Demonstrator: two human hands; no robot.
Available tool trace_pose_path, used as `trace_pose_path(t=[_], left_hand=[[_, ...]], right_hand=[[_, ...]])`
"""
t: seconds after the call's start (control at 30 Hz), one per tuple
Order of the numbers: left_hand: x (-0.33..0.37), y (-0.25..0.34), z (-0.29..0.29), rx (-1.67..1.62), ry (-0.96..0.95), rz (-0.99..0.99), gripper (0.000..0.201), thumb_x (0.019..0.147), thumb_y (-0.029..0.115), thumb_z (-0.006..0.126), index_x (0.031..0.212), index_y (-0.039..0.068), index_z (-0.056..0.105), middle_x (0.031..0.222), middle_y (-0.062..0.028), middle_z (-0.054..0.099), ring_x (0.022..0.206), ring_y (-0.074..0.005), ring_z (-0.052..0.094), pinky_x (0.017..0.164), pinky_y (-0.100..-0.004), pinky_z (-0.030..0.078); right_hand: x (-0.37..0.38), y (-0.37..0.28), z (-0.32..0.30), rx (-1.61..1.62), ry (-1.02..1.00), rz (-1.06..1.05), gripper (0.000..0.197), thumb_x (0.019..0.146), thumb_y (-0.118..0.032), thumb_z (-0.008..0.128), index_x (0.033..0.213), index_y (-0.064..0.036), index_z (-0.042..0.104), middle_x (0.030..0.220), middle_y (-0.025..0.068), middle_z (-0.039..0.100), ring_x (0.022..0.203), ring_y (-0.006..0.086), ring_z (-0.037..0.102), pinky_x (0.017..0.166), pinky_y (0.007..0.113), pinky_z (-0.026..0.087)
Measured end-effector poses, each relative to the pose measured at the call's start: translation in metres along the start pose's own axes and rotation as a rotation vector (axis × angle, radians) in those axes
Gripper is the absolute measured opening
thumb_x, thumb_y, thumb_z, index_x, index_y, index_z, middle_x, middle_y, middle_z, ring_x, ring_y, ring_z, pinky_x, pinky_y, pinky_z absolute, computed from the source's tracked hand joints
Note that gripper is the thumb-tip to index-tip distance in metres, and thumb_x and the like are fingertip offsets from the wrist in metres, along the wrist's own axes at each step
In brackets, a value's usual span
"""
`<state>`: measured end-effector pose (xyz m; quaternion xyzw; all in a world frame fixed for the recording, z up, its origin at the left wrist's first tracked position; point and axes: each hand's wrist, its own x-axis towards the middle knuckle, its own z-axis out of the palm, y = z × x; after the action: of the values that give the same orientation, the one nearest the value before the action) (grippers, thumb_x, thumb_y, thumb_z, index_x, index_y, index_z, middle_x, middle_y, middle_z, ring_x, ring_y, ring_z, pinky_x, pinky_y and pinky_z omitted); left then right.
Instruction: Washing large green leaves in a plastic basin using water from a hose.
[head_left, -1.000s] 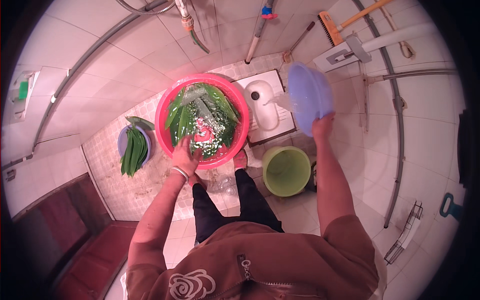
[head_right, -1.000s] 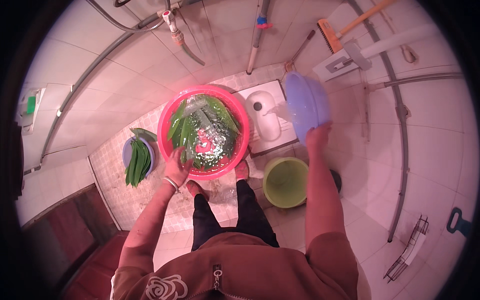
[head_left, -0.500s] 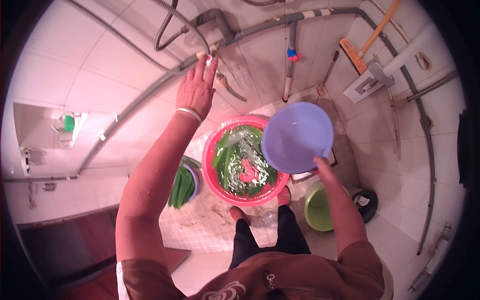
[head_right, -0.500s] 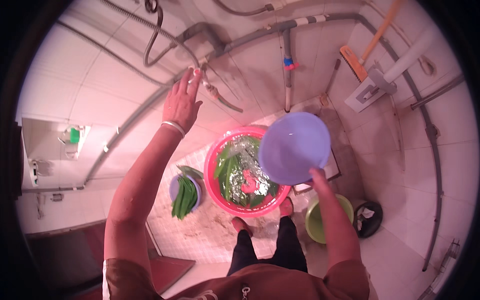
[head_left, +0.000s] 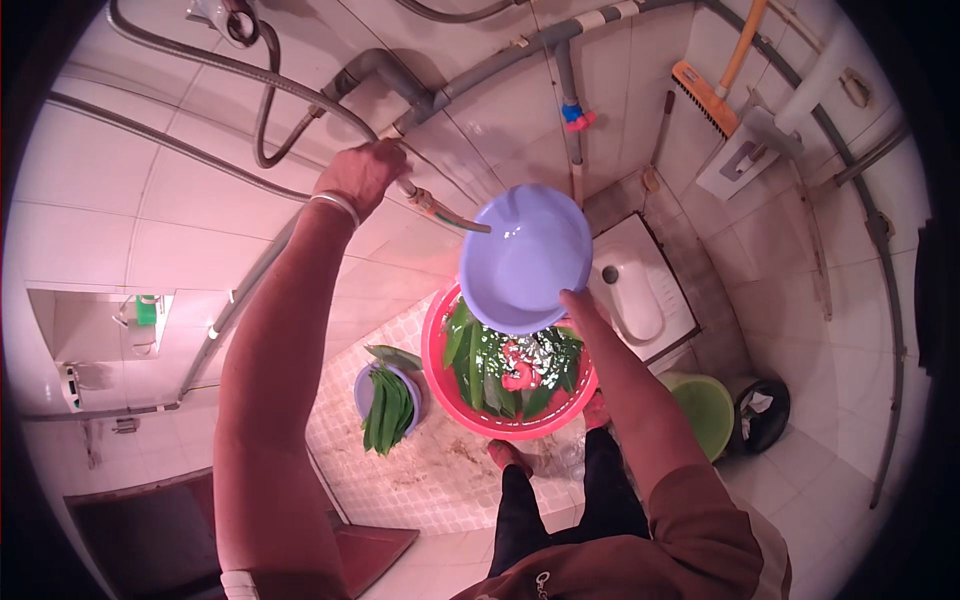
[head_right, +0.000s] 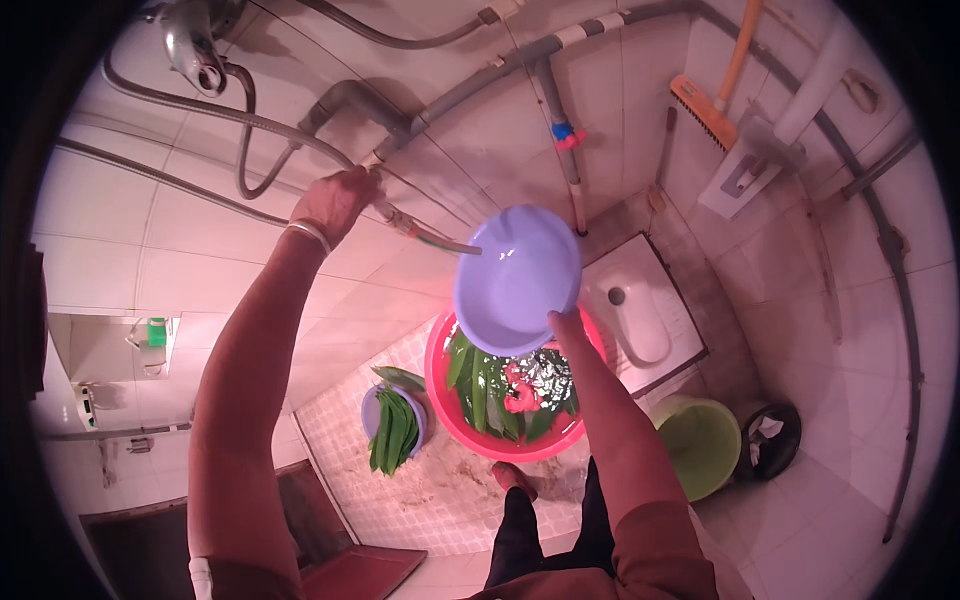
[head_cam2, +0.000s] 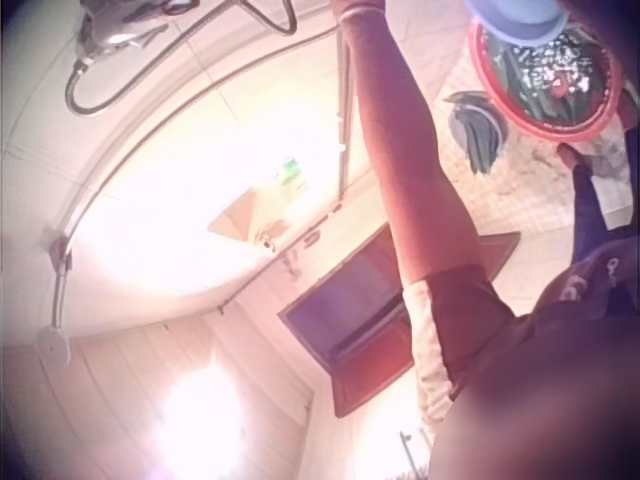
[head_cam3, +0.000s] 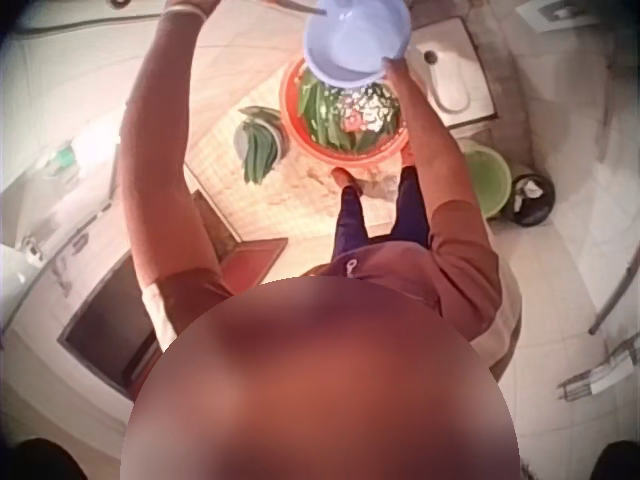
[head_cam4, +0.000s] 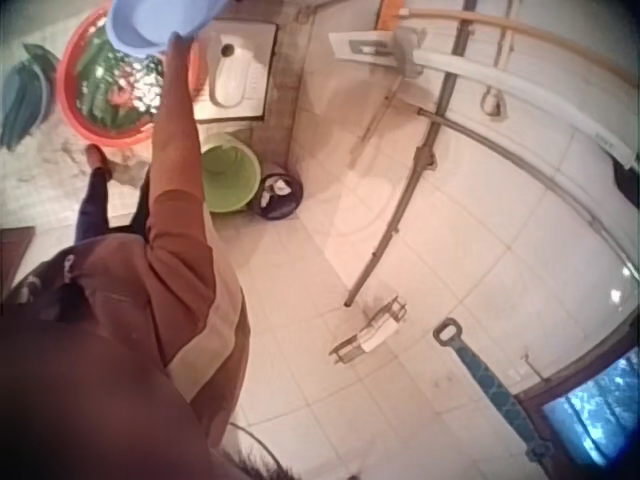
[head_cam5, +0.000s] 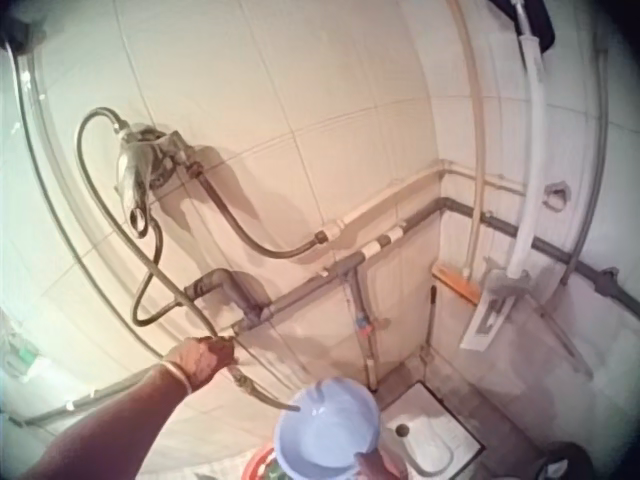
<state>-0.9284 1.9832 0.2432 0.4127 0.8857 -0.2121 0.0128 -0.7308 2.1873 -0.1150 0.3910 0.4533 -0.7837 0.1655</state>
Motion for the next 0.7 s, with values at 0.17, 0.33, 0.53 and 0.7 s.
trace_pose_path(t=[0.17, 0.33, 0.53, 0.7], left_hand=[[0.007, 0.01, 0.009, -0.058, 0.229, -0.244, 0.012, 0.081, 0.014, 0.055, 0.091, 0.014, 0.062, 0.085, -0.0093, 0.057, 0.075, -0.0278, 0.061, 0.064, -0.0374, 0.05], [0.011, 0.023, 0.008, -0.094, 0.213, -0.342, 0.012, 0.082, 0.016, 0.053, 0.091, 0.014, 0.062, 0.086, -0.0103, 0.058, 0.08, -0.0289, 0.061, 0.067, -0.0395, 0.05], [0.021, 0.037, 0.006, -0.006, 0.109, -0.504, 0.017, 0.082, 0.016, 0.052, 0.095, 0.018, 0.063, 0.093, -0.0109, 0.058, 0.083, -0.0295, 0.061, 0.07, -0.0395, 0.05], [0.016, 0.038, 0.011, -0.009, 0.137, -0.614, 0.037, 0.089, 0.038, 0.047, 0.092, 0.008, 0.066, 0.095, -0.0153, 0.061, 0.084, -0.0315, 0.063, 0.071, -0.0396, 0.051]], right_hand=[[0.003, 0.013, 0.005, -0.05, -0.076, 0.011, 0.055, 0.071, -0.01, 0.05, 0.124, -0.0046, 0.035, 0.106, 0.0197, 0.052, 0.083, 0.0371, 0.062, 0.066, 0.047, 0.057], [0.013, 0.023, 0.01, -0.061, -0.01, -0.032, 0.055, 0.07, -0.009, 0.051, 0.123, -0.0031, 0.035, 0.103, 0.0204, 0.054, 0.08, 0.0364, 0.063, 0.057, 0.042, 0.058], [0.03, 0.045, 0.006, 0.015, 0.001, -0.094, 0.056, 0.07, -0.007, 0.049, 0.123, -0.001, 0.034, 0.102, 0.0202, 0.054, 0.084, 0.0371, 0.062, 0.062, 0.046, 0.058], [0.03, 0.056, 0.02, 0.031, -0.007, -0.075, 0.055, 0.069, -0.007, 0.048, 0.122, 0.0005, 0.035, 0.102, 0.0202, 0.053, 0.083, 0.0368, 0.062, 0.062, 0.046, 0.058]])
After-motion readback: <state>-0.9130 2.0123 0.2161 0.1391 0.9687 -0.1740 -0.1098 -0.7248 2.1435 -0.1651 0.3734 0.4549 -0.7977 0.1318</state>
